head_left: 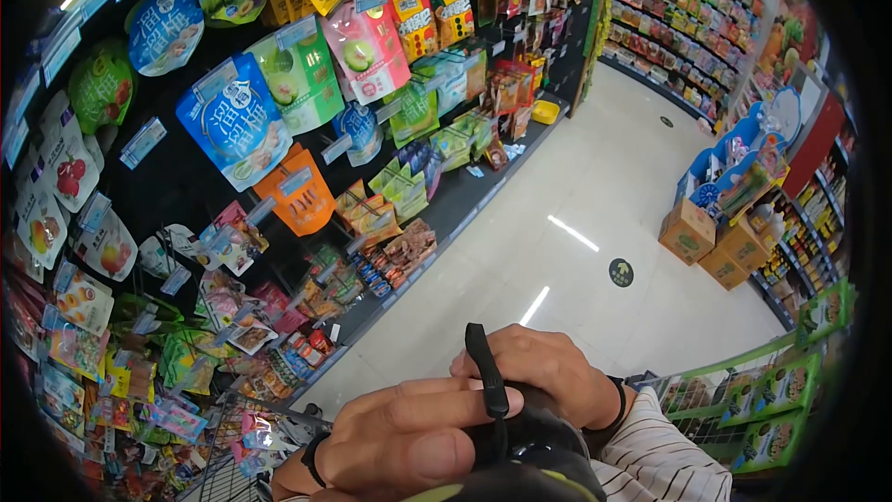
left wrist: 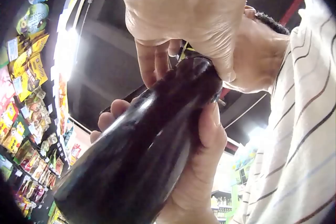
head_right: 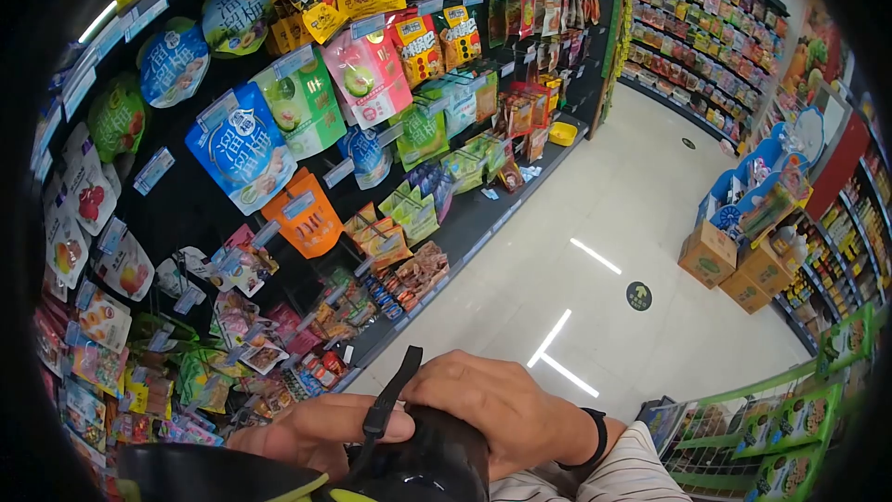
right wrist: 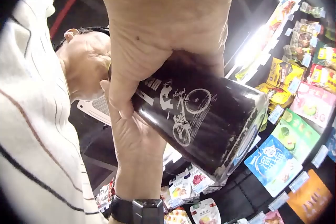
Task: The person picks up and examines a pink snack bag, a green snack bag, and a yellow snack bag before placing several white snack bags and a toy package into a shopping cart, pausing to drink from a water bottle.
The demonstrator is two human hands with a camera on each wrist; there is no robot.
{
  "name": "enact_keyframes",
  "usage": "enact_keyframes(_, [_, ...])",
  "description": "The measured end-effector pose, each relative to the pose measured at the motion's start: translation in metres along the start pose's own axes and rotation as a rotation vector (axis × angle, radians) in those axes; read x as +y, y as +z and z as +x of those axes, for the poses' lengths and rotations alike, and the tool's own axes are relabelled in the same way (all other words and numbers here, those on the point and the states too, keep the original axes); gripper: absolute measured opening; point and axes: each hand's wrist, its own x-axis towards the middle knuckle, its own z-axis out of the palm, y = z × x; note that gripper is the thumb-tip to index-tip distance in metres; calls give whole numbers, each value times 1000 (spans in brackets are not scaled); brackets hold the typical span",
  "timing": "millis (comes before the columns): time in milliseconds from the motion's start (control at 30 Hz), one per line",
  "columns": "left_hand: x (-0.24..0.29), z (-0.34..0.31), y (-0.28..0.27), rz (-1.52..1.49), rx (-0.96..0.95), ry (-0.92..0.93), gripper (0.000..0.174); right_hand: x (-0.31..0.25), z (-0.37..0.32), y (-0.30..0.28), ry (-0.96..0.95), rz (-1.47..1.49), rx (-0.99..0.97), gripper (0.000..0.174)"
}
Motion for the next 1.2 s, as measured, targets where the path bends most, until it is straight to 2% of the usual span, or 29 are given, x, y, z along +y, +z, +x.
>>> enact_keyframes(33, [16, -2, -8, -35, 1, -238, 42, -1, -2, -1, 2, -2, 3, 57])
enact_keyframes(100, [20, -3, -12, -20, -12, -368, 43, -2, -4, -2, 1, 3, 12, 57])
enact_keyframes(200, [-12, -4, -16, 126, -43, -44, 47, 0, -7, -2, 8, 28, 17, 59])
enact_keyframes(267, [-30, -4, -18, 175, -15, 88, 53, 3, -8, -1, 28, 55, -5, 62])
enact_keyframes(367, [-44, -2, -21, 272, 135, 307, 68, 13, -7, 1, 125, 71, -93, 72])
enact_keyframes(467, [-61, 6, -24, 483, 386, 587, 87, 30, -4, 14, 223, 169, -118, 86])
enact_keyframes(500, [-67, 6, -27, 551, 463, 661, 93, 39, -10, 26, 463, 424, -85, 88])
enact_keyframes(567, [-74, 6, -38, 667, 586, 761, 107, 47, -9, 44, 704, 648, -85, 91])
enact_keyframes(633, [-75, -3, -51, 770, 618, 732, 121, 57, 1, 54, 674, 632, -171, 92])
enact_keyframes(667, [-71, -12, -57, 834, 608, 677, 115, 65, 5, 61, 614, 575, -247, 93])
enact_keyframes(733, [-62, -29, -70, 967, 581, 570, 104, 71, 12, 77, 675, 688, -245, 93])
enact_keyframes(900, [-60, -67, -84, 1077, 664, 430, 94, 89, 27, 112, 741, 769, -406, 93])
enact_keyframes(1000, [-68, -88, -87, 1091, 755, 391, 85, 96, 30, 133, 755, 808, -468, 90])
enact_keyframes(1200, [-79, -124, -85, 1170, 904, 341, 79, 104, 34, 169, 729, 781, -614, 85])
